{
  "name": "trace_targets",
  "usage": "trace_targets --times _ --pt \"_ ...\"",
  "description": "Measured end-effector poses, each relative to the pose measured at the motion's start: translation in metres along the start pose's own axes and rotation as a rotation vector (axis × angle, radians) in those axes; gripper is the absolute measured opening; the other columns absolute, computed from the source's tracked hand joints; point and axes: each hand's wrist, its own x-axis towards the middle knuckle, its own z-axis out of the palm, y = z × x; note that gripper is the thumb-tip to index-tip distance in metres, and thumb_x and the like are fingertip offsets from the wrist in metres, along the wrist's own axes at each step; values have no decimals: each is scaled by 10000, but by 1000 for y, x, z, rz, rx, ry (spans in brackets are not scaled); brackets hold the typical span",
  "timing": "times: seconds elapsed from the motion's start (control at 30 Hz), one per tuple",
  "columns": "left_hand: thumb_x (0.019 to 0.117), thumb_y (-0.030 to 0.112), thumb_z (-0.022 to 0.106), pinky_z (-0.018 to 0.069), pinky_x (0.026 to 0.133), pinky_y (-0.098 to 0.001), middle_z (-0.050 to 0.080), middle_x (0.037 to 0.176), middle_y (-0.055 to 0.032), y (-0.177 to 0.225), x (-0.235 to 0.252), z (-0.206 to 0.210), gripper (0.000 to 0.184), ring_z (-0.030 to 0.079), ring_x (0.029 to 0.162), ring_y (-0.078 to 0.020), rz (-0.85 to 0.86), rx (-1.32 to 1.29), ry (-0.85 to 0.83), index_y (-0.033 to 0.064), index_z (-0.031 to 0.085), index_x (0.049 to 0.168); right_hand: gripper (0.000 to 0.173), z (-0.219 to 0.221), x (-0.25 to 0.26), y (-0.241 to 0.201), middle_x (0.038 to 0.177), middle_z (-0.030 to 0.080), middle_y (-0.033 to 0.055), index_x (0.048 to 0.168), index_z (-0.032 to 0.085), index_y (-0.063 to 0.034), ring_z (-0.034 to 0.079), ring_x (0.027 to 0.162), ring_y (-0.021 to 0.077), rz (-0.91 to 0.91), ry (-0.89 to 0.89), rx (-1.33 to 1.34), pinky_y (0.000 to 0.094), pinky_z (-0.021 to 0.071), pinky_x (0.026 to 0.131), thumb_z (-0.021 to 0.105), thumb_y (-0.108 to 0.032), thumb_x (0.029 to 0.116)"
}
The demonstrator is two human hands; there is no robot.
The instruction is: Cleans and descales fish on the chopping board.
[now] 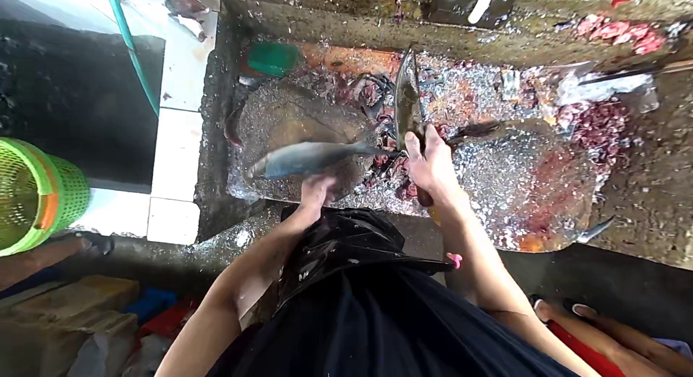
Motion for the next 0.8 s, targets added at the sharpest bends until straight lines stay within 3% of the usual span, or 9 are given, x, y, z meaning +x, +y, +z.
trace_targets --times 0.03,0.07,0.13,0.23,0.3,0.33,0.47,0.6,0.8 --pt "1011 210 638 540 575 -325 730 942 -116 -2 0 -9 278 620 615 -158 59 180 -90 36 670 1227 509 -3 2 -5 745 617 127 1297 564 -171 616 557 311 -22 7 -73 557 502 483 386 -588 1066" --pt "1012 184 641 574 665 -349 742 969 -101 3 0 -17 231 664 699 -156 179 343 -137 45 691 1190 436 -2 1 -9 720 614 132 1253 574 -140 616 537 313 -47 6 -147 550 501 470 400 -503 1085" --pt "975 211 687 628 829 -389 766 989 -60 19 16 -23 192 736 866 -141 498 570 -51 86 752 1106 329 5 -5 -15 765 625 188 1198 559 -75 642 590 375 -35 -86 -278 588 512 502 470 -367 1074" --pt "947 312 723 527 1003 -437 747 1094 -20 45 65 -18 196 663 1099 -192 888 864 65 186 800 1076 389 26 -12 -35 861 637 245 1341 438 -51 683 698 443 12 -292 -477 621 548 556 528 -265 1029" --pt "940 441 689 433 1103 -507 706 1238 48 46 103 -15 273 565 1283 -240 887 1127 -16 290 783 1147 494 42 -14 -51 916 651 267 1417 397 -17 696 799 473 15 -377 -603 633 566 625 583 -208 1001" --pt "933 471 669 410 1112 -524 696 1263 65 43 116 -13 299 555 1304 -238 870 1219 -61 300 776 1153 552 48 -16 -57 912 653 271 1425 394 -2 694 806 480 6 -399 -636 634 564 627 637 -166 957" --pt "902 458 703 397 1141 -487 719 1211 38 37 126 -10 289 615 1235 -204 902 1213 -125 226 787 1052 497 61 -19 -74 892 648 261 1374 413 1 694 799 476 -8 -447 -735 610 558 605 615 -110 934" --pt "902 460 689 400 1141 -464 720 1229 59 33 128 -13 315 617 1239 -183 927 1183 -112 234 786 1097 514 76 -10 -86 960 652 260 1371 402 31 703 882 465 48 -518 -835 599 573 662 627 -136 941" --pt "920 452 675 393 1139 -473 709 1251 45 45 126 -12 319 612 1251 -185 823 1241 -152 210 773 1104 465 98 1 -105 1013 649 268 1351 408 39 705 916 463 100 -500 -842 598 578 690 600 -137 966"
